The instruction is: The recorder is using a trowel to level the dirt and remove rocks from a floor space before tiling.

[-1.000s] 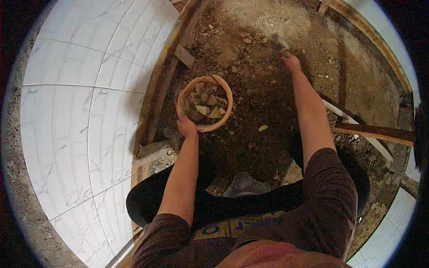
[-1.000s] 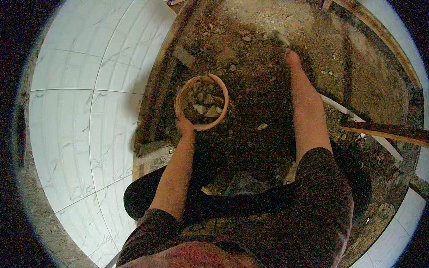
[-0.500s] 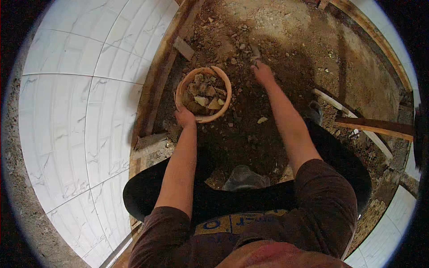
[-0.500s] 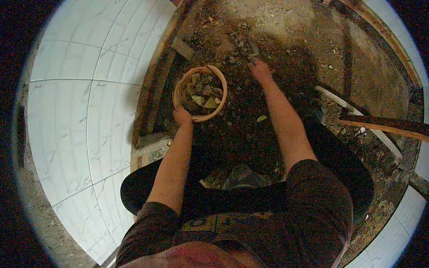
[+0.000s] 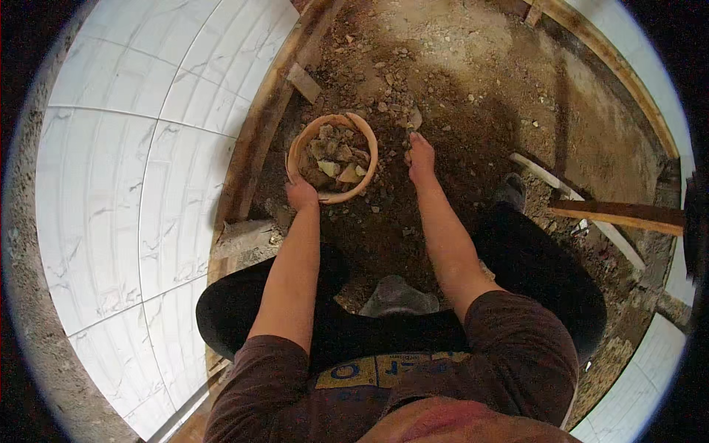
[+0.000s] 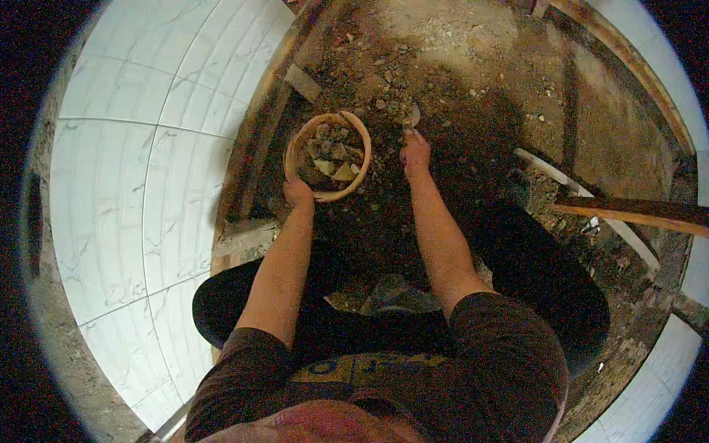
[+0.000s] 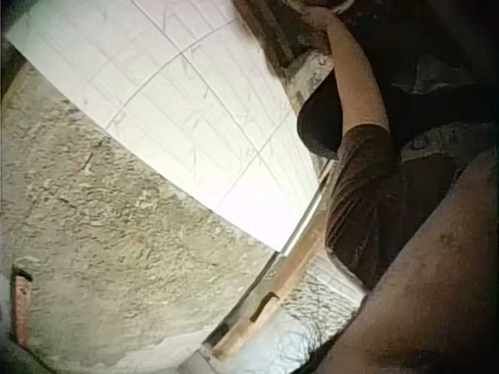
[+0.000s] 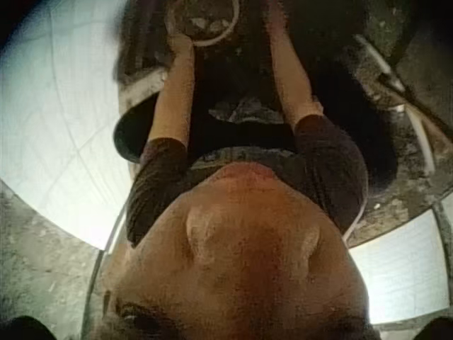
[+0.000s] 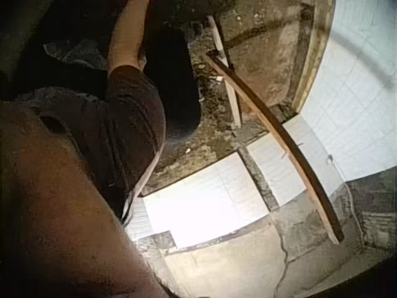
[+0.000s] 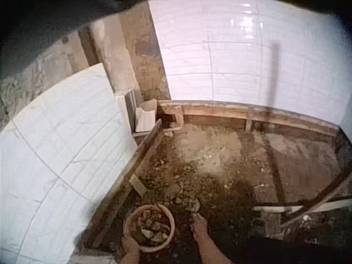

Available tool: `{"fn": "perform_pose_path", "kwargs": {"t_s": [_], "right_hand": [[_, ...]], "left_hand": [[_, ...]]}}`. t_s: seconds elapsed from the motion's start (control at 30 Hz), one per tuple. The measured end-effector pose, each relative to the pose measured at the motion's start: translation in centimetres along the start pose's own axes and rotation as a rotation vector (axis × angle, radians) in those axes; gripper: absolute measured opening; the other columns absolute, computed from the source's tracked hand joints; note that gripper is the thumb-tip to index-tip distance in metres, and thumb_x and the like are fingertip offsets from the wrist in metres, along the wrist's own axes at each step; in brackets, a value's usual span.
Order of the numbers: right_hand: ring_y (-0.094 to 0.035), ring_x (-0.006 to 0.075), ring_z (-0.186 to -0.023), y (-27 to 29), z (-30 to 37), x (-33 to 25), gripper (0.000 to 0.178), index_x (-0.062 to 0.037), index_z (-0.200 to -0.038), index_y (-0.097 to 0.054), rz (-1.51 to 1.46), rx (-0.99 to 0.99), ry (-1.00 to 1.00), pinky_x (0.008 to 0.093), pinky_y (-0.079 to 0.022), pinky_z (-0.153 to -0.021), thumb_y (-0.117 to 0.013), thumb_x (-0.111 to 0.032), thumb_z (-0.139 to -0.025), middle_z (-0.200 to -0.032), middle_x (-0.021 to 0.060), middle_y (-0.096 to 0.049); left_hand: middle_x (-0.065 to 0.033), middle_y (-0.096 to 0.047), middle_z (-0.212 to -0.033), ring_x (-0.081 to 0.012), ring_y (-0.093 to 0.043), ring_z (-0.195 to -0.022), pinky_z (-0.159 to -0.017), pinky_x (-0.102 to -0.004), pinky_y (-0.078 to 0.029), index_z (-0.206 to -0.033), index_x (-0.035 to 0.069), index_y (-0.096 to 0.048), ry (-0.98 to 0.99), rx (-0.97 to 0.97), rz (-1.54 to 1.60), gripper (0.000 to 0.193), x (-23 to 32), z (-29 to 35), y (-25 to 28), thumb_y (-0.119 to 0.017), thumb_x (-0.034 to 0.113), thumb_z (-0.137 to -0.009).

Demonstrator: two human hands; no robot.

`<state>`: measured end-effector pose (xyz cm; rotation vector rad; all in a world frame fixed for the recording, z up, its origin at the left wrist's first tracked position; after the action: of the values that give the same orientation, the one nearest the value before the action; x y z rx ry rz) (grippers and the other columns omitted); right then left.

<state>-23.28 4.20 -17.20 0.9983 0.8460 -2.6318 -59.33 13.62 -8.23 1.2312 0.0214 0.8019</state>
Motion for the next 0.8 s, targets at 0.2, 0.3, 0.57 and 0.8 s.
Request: {"fn": "perform_pose_path", "kwargs": {"t_s": [0.2, 0.3, 0.57, 0.8], "right_hand": [[-0.058, 0.0236, -0.105, 0.9, 1.7, -3.8, 0.056, -0.0052, -0.135, -0.051, 0.262, 0.006, 0.023, 0.0393, -0.048, -0.071, -0.068, -0.031, -0.088, -0.131, 0.0144, -0.055], [-0.045, 0.0288, -0.128, -0.7, 3.0, -6.8, 0.058, -0.0087, -0.134, -0.054, 0.378, -0.073, 0.011, 0.0440, -0.045, -0.092, -0.070, -0.037, -0.085, -0.142, 0.0145, -0.047], [-0.058, 0.0272, -0.115, -9.5, 8.9, -12.8, 0.056, -0.0140, -0.127, -0.062, 1.061, -0.667, 0.146, 0.0420, -0.044, -0.097, -0.071, -0.046, -0.082, -0.132, 0.0152, -0.057], [-0.050, 0.0330, -0.125, -6.8, 6.1, -13.8, 0.056, -0.0138, -0.136, -0.053, 1.318, -0.545, 0.375, 0.0464, -0.039, -0.104, -0.064, -0.040, -0.088, -0.137, 0.0167, -0.052]], "left_hand": [[-0.0243, -0.044, -0.138, -0.0412, -0.049, -0.121, -0.100, -0.0510, -0.044, -0.142, -0.002, -0.033, 0.111, -0.030, 0.266, 0.068, 0.2, 1.8, 1.3, -0.027, 0.051, -0.100], [-0.0239, -0.046, -0.136, -0.0401, -0.051, -0.119, -0.098, -0.0502, -0.046, -0.143, -0.002, -0.033, 0.110, -0.013, 0.227, 0.067, 1.4, 2.4, 2.3, -0.026, 0.050, -0.101], [-0.0232, -0.053, -0.127, -0.0394, -0.057, -0.110, -0.090, -0.0487, -0.051, -0.140, -0.002, -0.034, -0.054, 0.058, -0.066, 0.057, -3.1, -4.9, -2.5, -0.032, 0.040, -0.102], [-0.0213, -0.041, -0.141, -0.0387, -0.051, -0.120, -0.095, -0.0491, -0.049, -0.146, 0.002, -0.028, 0.090, -0.101, 0.063, 0.060, -1.4, -1.1, -2.7, -0.028, 0.043, -0.102]]}}
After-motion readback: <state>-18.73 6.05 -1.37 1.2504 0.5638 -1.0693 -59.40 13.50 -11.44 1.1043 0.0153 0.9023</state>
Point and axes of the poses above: each hand's wrist, its own z-axis away from the middle knuckle, its own y-axis out of the back of the hand, x = y × z, the point moved 7 cm from there along -z, towards the middle knuckle
